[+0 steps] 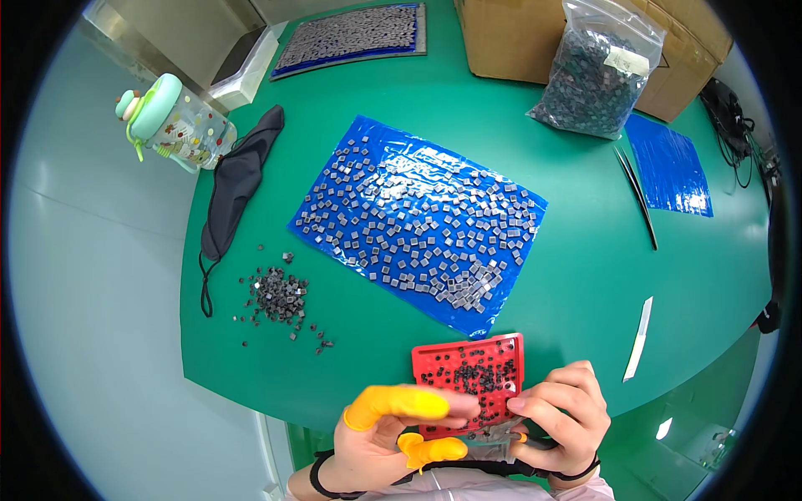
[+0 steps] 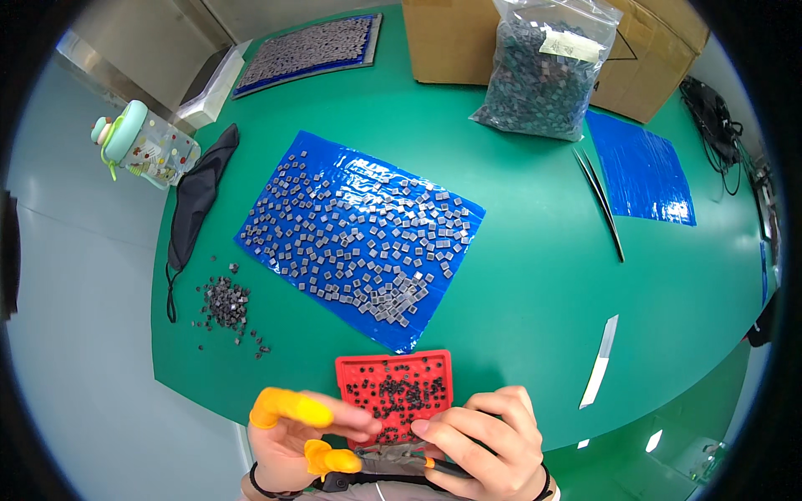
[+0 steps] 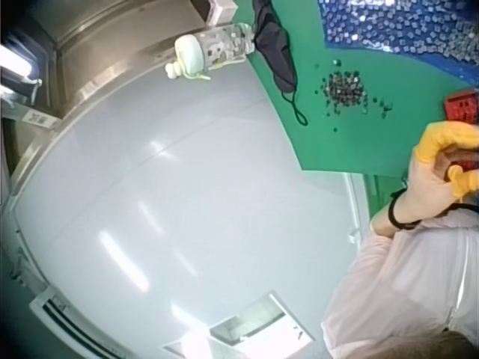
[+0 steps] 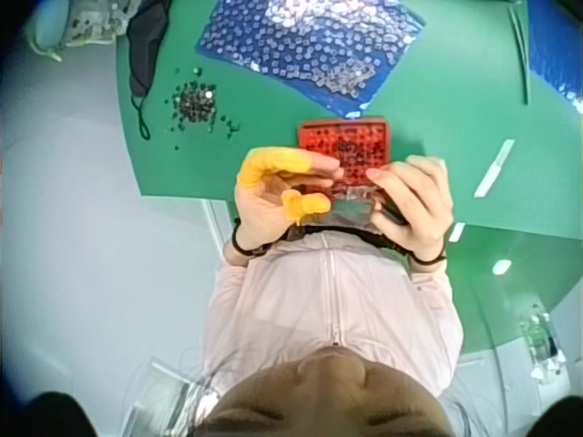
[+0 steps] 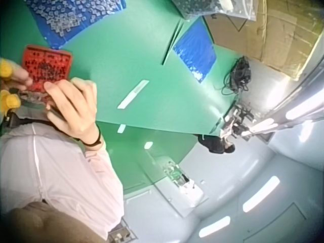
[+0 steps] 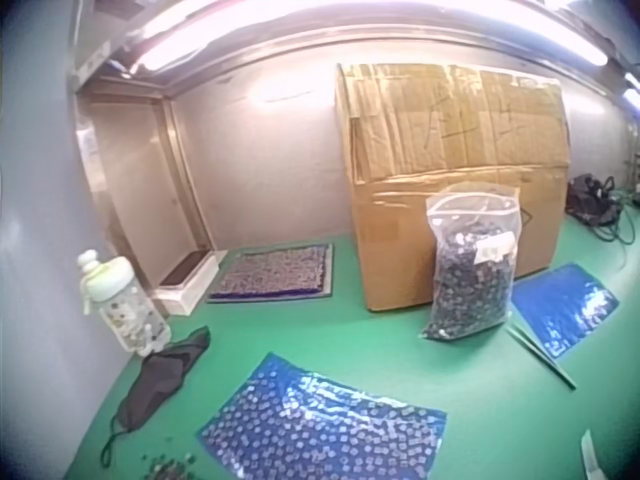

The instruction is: The person uses pliers to pick up small black components from a red tray and places them onto a blue sheet. They then use their fingers to arrange the components on the sheet. The person repeats this process, picking up components and placing them on the sheet.

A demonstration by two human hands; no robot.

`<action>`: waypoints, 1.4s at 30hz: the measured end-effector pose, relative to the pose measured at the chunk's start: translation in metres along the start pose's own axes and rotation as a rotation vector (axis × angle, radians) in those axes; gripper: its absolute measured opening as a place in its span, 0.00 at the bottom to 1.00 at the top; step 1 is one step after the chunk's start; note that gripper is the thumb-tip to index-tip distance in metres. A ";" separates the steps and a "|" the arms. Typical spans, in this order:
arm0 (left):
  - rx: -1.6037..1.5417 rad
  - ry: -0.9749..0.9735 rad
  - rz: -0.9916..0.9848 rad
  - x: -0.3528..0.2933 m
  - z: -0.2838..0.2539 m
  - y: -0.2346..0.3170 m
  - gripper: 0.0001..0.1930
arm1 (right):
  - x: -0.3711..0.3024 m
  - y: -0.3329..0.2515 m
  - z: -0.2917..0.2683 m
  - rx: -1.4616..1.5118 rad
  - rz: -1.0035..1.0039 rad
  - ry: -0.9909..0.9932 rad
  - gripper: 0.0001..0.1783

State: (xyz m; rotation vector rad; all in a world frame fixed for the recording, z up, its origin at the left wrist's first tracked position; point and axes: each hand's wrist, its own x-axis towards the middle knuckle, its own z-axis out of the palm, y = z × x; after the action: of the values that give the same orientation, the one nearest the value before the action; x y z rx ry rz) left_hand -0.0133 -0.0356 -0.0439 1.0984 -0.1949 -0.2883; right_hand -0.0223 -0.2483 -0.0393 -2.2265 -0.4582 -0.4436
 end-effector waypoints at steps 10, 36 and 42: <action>0.429 0.006 0.020 0.003 -0.006 0.013 0.15 | -0.001 0.000 0.002 0.072 0.005 -0.002 0.26; 1.725 -0.150 0.218 0.079 -0.023 0.061 0.17 | -0.003 0.019 -0.011 -0.279 0.020 -0.051 0.29; 1.813 -0.135 0.275 0.083 -0.023 0.050 0.09 | -0.007 0.023 -0.011 -0.248 0.028 -0.035 0.31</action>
State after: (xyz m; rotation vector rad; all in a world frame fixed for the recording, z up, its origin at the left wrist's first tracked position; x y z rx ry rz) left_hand 0.0792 -0.0217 -0.0083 2.7987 -0.8021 0.1731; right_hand -0.0201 -0.2724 -0.0505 -2.4796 -0.4086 -0.4685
